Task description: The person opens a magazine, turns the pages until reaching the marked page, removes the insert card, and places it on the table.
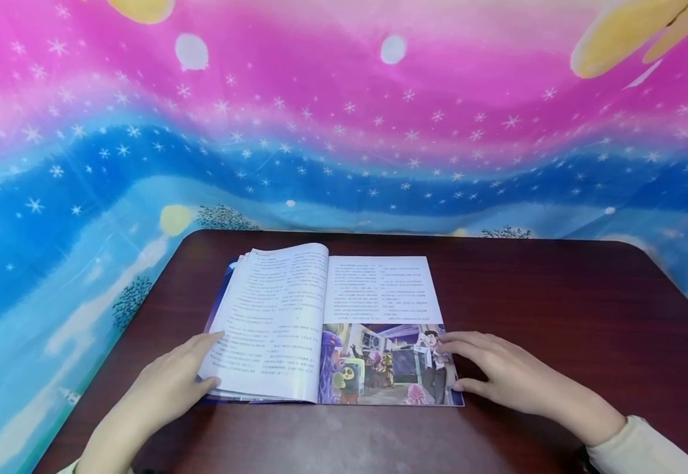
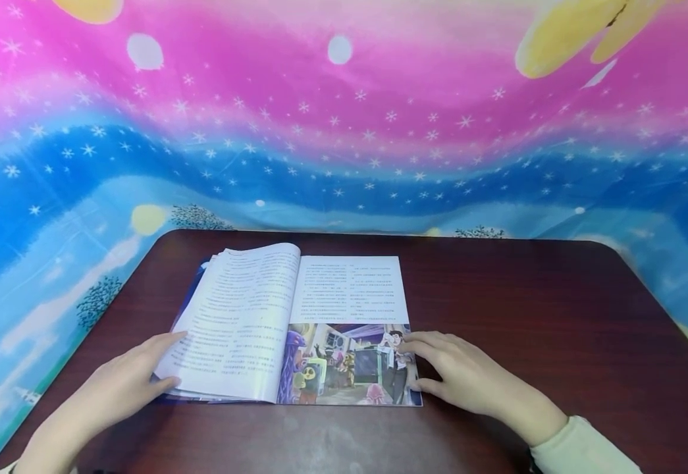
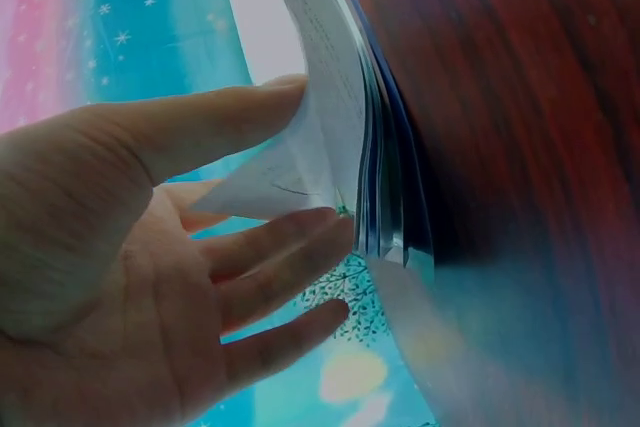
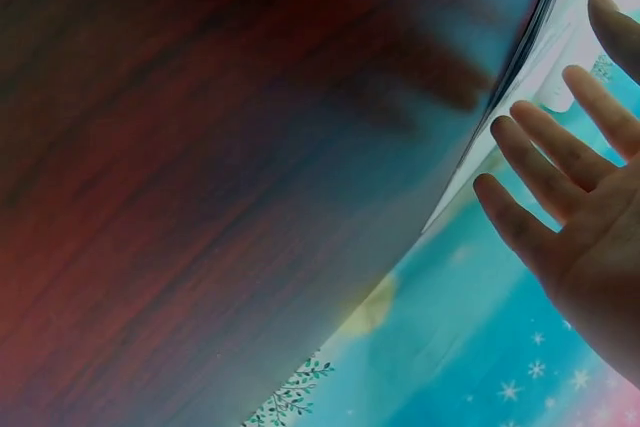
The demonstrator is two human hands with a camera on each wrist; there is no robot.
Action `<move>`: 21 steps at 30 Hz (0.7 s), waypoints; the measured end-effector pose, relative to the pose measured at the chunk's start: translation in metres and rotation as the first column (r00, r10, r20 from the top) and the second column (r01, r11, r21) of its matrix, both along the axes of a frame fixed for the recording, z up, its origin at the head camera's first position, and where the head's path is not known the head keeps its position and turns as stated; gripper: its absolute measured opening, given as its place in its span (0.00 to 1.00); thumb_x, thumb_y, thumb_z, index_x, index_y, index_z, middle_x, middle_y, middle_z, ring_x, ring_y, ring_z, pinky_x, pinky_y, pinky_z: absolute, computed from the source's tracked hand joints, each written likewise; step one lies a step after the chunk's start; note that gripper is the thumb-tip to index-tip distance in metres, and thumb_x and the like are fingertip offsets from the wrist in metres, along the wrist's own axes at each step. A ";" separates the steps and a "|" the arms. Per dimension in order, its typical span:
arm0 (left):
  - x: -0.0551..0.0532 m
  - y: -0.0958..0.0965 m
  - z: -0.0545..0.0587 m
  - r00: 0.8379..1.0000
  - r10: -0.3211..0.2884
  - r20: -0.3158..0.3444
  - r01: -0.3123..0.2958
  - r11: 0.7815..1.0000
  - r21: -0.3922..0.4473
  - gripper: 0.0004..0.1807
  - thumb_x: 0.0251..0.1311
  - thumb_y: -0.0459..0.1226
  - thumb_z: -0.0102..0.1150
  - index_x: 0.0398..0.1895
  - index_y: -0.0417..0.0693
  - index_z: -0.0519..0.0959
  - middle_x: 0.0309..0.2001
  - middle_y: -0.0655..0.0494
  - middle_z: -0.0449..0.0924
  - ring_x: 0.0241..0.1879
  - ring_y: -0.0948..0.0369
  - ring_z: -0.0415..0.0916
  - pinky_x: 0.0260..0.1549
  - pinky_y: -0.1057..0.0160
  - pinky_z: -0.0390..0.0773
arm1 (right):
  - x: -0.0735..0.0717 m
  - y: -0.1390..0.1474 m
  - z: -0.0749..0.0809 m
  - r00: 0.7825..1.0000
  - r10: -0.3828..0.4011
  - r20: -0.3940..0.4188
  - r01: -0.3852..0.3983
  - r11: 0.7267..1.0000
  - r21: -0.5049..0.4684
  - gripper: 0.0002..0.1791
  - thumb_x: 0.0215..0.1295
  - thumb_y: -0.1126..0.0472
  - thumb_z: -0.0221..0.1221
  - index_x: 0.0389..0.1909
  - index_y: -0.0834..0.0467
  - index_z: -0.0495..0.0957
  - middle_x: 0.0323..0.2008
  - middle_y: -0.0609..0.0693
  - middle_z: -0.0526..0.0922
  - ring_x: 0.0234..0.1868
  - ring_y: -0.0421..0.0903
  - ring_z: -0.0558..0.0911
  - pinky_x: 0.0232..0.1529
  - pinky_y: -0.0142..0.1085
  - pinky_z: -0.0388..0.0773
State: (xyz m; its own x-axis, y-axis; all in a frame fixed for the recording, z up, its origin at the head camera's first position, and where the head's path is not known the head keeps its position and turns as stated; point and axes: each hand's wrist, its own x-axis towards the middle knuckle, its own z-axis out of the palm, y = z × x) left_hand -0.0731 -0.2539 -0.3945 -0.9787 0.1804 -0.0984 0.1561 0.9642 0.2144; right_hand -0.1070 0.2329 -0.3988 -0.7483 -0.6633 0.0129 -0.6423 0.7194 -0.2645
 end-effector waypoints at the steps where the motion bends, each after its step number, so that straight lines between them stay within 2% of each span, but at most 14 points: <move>1: -0.001 0.000 0.000 1.000 -0.003 0.010 0.003 1.000 -0.007 0.41 0.50 0.39 0.76 0.66 0.35 0.69 0.62 0.33 0.71 0.60 0.37 0.71 0.50 0.36 0.74 | 0.000 0.000 0.000 1.000 -0.003 0.006 0.003 1.000 0.003 0.27 0.60 0.52 0.70 0.60 0.51 0.78 0.63 0.49 0.76 0.62 0.52 0.75 0.58 0.54 0.74; 7: -0.007 -0.002 -0.003 0.997 0.000 0.075 0.003 0.999 -0.045 0.39 0.51 0.42 0.75 0.65 0.36 0.71 0.66 0.29 0.65 0.63 0.34 0.67 0.53 0.33 0.71 | 0.000 0.000 -0.002 1.000 -0.016 0.022 0.016 1.000 0.011 0.30 0.55 0.53 0.73 0.60 0.52 0.78 0.65 0.51 0.74 0.64 0.54 0.74 0.59 0.55 0.73; 12: -0.007 -0.005 -0.005 0.997 -0.013 0.070 0.015 0.999 -0.036 0.39 0.49 0.42 0.76 0.65 0.37 0.73 0.68 0.30 0.62 0.64 0.34 0.64 0.53 0.33 0.70 | 0.000 -0.001 -0.004 0.999 -0.020 0.044 0.018 0.999 0.035 0.33 0.52 0.52 0.74 0.61 0.52 0.78 0.66 0.53 0.72 0.64 0.56 0.73 0.59 0.57 0.72; 17: -0.005 -0.005 -0.007 0.996 -0.079 0.033 0.079 0.997 -0.005 0.36 0.49 0.39 0.77 0.63 0.37 0.75 0.67 0.35 0.67 0.64 0.37 0.65 0.57 0.36 0.69 | -0.001 -0.001 -0.003 0.998 -0.027 0.065 0.023 0.998 0.057 0.40 0.51 0.51 0.75 0.67 0.50 0.73 0.70 0.53 0.68 0.66 0.58 0.71 0.59 0.59 0.71; 21: -0.005 -0.005 -0.007 0.993 -0.088 0.082 0.087 0.996 0.025 0.34 0.52 0.38 0.75 0.63 0.38 0.75 0.66 0.38 0.70 0.64 0.39 0.68 0.58 0.38 0.69 | -0.003 0.000 -0.002 0.996 -0.033 0.085 0.027 0.997 0.070 0.42 0.51 0.50 0.75 0.69 0.49 0.72 0.71 0.53 0.66 0.66 0.59 0.70 0.59 0.60 0.71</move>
